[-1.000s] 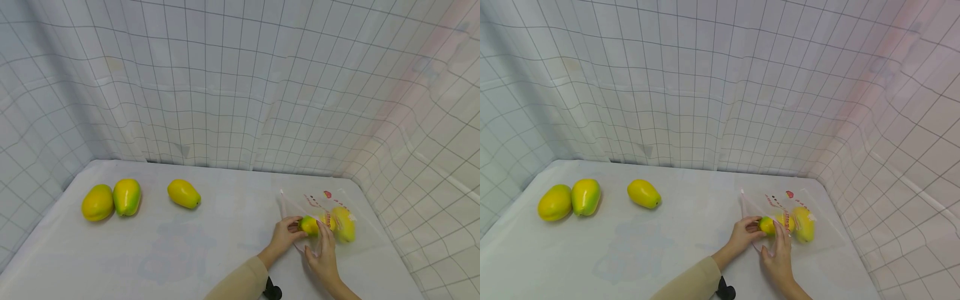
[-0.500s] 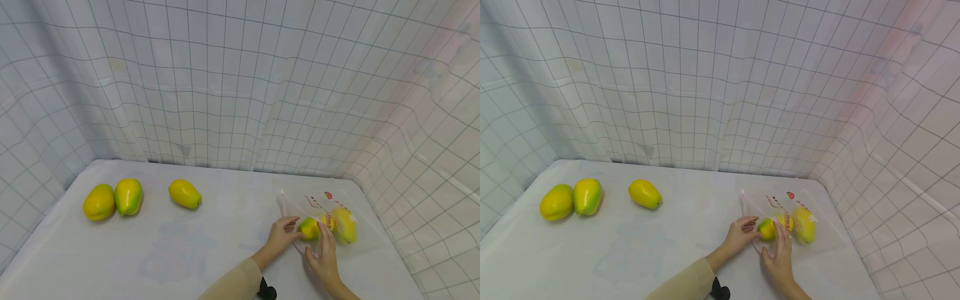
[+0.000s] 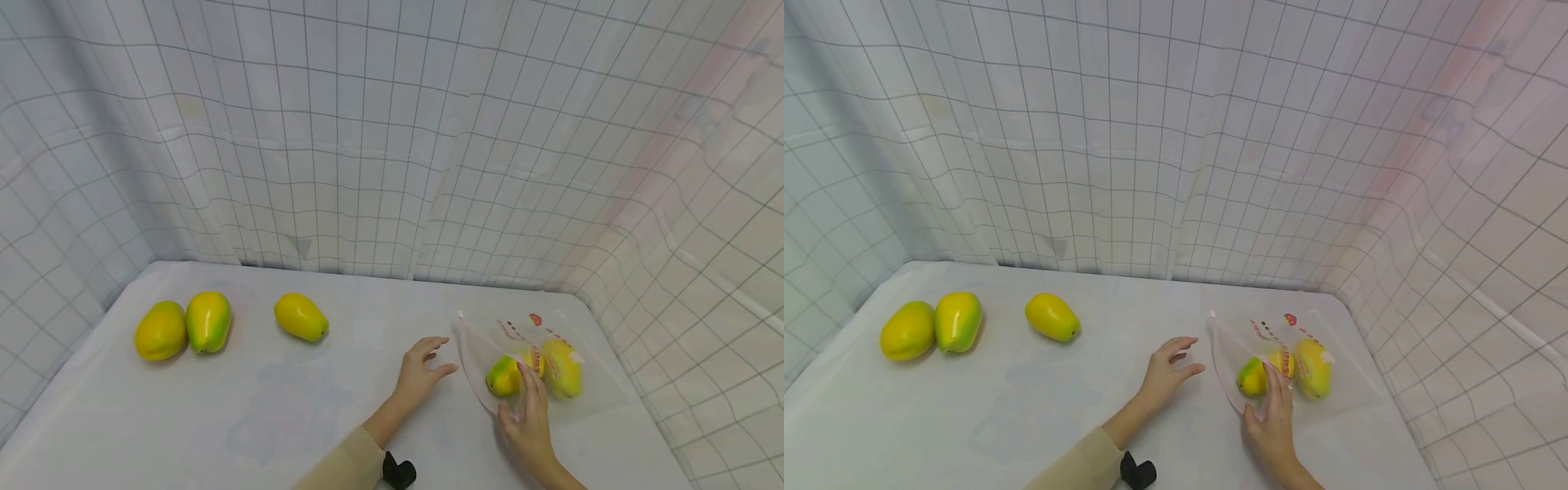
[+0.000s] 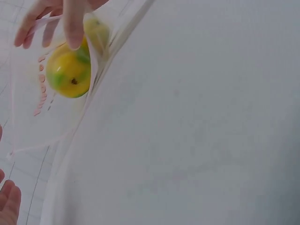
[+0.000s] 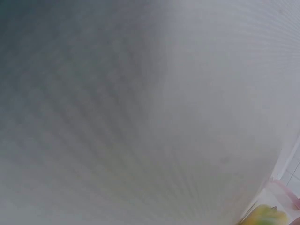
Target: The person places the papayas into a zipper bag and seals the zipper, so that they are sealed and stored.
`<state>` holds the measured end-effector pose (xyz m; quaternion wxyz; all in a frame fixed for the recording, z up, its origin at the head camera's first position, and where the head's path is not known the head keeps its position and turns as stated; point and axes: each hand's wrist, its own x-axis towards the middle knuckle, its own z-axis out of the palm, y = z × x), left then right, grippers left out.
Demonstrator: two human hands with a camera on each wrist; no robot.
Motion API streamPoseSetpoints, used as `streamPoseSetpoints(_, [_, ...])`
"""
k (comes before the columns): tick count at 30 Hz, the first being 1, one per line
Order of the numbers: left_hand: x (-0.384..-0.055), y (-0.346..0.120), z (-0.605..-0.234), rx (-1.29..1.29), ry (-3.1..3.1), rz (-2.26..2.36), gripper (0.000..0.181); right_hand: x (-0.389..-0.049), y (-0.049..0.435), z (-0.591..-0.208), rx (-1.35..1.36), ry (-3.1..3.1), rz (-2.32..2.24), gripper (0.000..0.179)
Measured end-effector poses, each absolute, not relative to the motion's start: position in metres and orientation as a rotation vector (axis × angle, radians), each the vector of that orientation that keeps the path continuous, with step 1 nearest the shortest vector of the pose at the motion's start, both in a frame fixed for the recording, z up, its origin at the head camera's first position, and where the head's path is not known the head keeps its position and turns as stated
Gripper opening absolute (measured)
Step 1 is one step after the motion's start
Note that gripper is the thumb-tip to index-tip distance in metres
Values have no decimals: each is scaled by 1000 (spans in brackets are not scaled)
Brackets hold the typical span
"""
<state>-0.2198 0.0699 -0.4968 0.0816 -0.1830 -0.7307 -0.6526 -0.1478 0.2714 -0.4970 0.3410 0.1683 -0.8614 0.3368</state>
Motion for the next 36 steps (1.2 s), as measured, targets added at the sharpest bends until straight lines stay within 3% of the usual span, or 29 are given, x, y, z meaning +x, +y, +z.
streamPoseSetpoints(36, [-212, -131, -475, -48, -2053, -1254, 54, -148, 273, -500, 477, -2210, 893, 89])
